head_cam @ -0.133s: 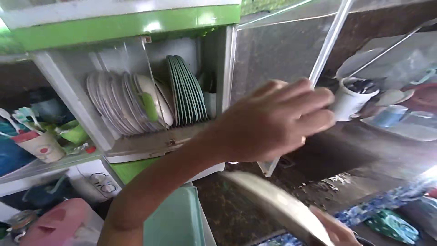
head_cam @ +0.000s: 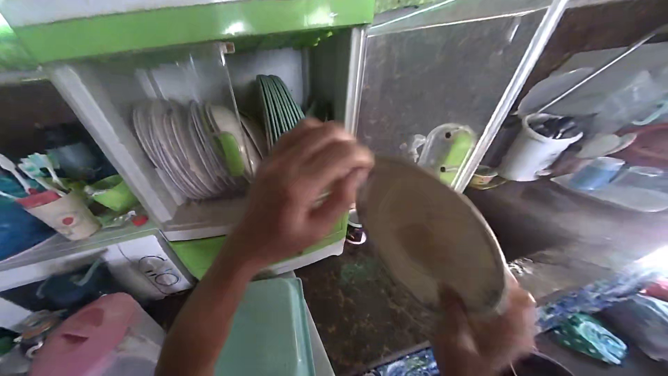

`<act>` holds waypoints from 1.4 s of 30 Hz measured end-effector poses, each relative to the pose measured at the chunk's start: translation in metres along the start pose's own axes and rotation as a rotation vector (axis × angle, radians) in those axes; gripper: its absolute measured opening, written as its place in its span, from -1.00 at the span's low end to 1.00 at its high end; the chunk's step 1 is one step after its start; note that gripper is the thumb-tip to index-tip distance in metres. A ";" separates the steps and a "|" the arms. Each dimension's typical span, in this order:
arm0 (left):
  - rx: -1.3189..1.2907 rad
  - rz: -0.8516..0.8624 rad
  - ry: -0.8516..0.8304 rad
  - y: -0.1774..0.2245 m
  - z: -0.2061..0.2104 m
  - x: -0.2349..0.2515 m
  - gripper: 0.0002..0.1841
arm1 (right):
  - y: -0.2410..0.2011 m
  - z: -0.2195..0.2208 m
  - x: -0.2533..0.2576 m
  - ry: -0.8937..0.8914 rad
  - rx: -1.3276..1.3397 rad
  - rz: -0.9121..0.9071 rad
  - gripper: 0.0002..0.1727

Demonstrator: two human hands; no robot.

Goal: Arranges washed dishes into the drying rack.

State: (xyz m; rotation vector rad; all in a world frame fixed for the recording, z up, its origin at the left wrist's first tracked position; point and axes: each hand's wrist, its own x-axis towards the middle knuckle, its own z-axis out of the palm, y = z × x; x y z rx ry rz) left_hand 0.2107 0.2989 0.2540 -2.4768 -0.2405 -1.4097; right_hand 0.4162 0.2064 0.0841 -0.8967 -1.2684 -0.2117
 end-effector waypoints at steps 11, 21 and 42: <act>-0.115 -0.688 0.050 0.055 -0.032 -0.198 -0.70 | 0.019 0.185 0.142 0.037 -0.029 0.012 -0.61; -0.350 -0.987 0.066 0.108 -0.023 -0.246 -0.70 | 0.033 0.309 0.282 -0.542 -0.195 0.240 -0.38; 0.779 -0.217 -0.875 -0.108 -0.002 -0.057 -0.73 | 0.028 0.288 0.291 -0.949 -0.369 -0.218 -0.49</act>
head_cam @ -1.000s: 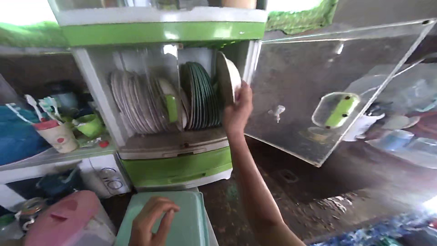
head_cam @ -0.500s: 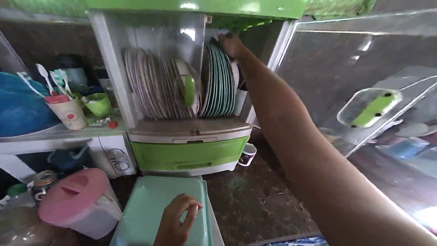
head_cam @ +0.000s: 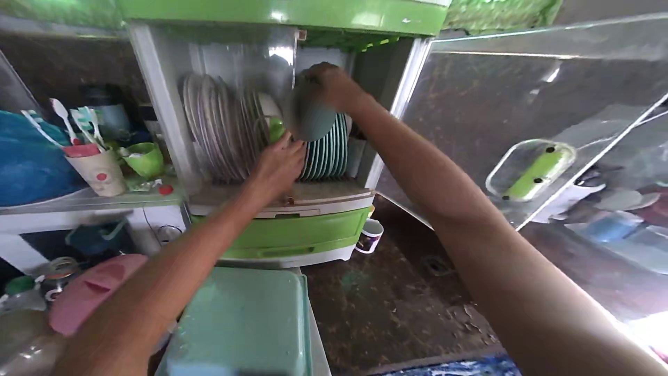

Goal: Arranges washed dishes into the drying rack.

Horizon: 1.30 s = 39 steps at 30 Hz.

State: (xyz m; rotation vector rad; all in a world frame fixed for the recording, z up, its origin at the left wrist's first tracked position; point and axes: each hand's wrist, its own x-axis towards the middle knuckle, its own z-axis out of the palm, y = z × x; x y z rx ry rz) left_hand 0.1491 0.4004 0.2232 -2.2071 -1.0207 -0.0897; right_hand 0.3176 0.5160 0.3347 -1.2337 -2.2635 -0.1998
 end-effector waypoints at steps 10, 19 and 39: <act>-0.152 -0.289 0.126 0.051 -0.026 -0.024 -0.74 | 0.015 0.040 -0.025 -0.028 -0.089 -0.293 -0.64; -0.800 -0.943 0.020 0.024 -0.017 0.085 -0.53 | 0.011 0.062 -0.030 0.195 -0.048 -0.147 -0.39; -1.102 -1.109 0.469 0.019 0.026 0.100 -0.65 | 0.025 0.055 -0.040 0.125 -0.009 -0.203 -0.43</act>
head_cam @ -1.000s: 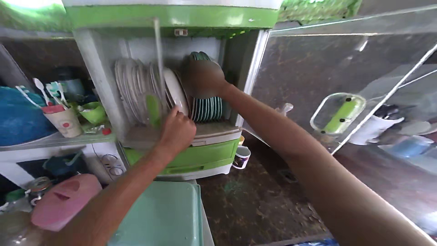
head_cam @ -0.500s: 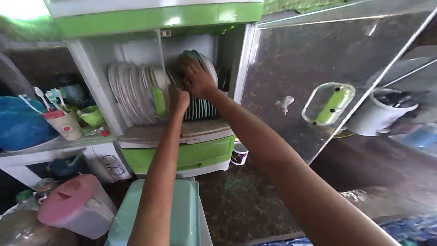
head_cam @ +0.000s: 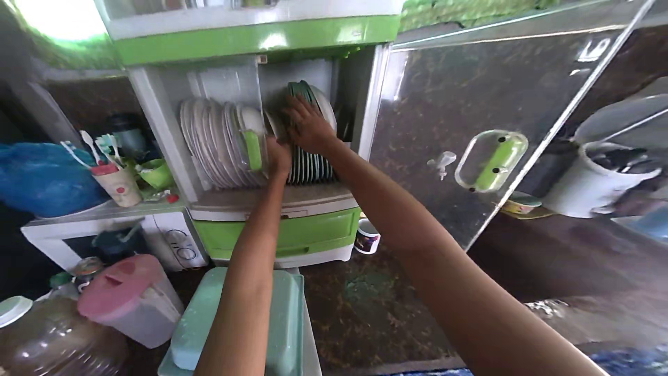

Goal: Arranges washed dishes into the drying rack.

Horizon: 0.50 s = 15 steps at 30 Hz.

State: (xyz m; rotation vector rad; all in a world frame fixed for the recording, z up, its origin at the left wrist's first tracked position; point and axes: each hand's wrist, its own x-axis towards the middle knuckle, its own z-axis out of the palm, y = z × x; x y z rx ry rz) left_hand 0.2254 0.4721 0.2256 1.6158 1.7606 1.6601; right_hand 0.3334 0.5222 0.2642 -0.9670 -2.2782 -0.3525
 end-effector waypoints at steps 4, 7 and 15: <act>-0.083 0.065 0.077 -0.007 -0.002 -0.011 -0.64 | 0.002 0.004 0.000 0.028 0.015 -0.009 -0.36; -0.159 0.075 0.148 -0.011 -0.004 -0.017 -0.64 | 0.001 0.005 0.000 0.036 -0.002 0.005 -0.38; 0.143 0.069 0.095 -0.005 -0.019 -0.044 -0.29 | -0.052 -0.025 0.025 -0.070 -0.106 0.215 -0.55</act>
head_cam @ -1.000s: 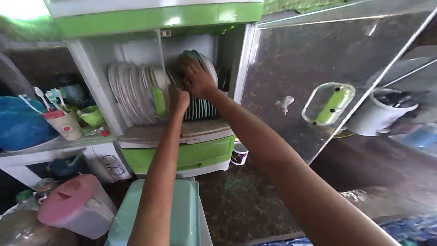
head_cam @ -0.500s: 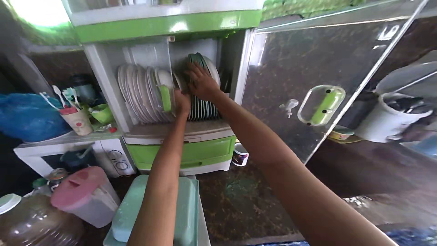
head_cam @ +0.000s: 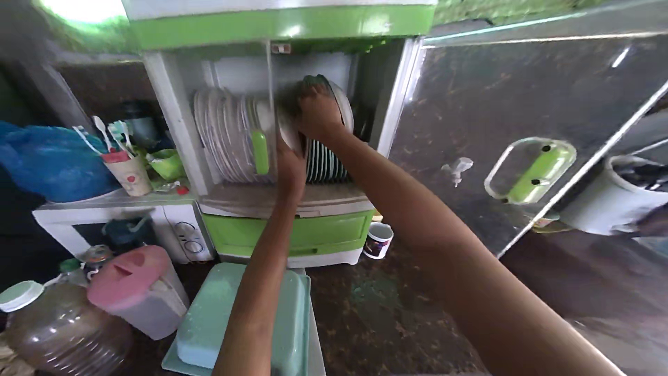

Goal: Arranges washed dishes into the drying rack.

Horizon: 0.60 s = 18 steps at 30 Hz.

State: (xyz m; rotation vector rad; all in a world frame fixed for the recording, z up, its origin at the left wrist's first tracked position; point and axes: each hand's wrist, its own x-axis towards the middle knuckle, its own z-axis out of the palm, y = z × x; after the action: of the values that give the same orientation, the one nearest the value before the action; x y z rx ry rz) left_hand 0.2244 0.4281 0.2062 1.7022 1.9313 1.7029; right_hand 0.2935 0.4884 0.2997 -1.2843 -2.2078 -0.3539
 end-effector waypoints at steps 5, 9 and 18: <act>0.004 0.041 0.042 -0.022 0.015 -0.008 -0.10 | -0.021 -0.014 0.053 -0.174 0.298 0.107 -0.56; -0.039 -0.080 -0.068 -0.027 0.009 -0.016 -0.25 | -0.038 -0.012 0.068 -0.276 0.323 0.126 -0.54; -0.155 0.002 -0.062 -0.069 0.032 -0.016 -0.42 | -0.023 0.047 0.107 -0.251 0.644 0.415 -0.57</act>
State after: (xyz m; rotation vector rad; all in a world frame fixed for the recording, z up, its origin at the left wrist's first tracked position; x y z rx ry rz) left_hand 0.2054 0.4526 0.1347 1.6803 1.7231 1.7293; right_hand 0.2163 0.5755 0.3247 -1.3989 -1.9213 0.6566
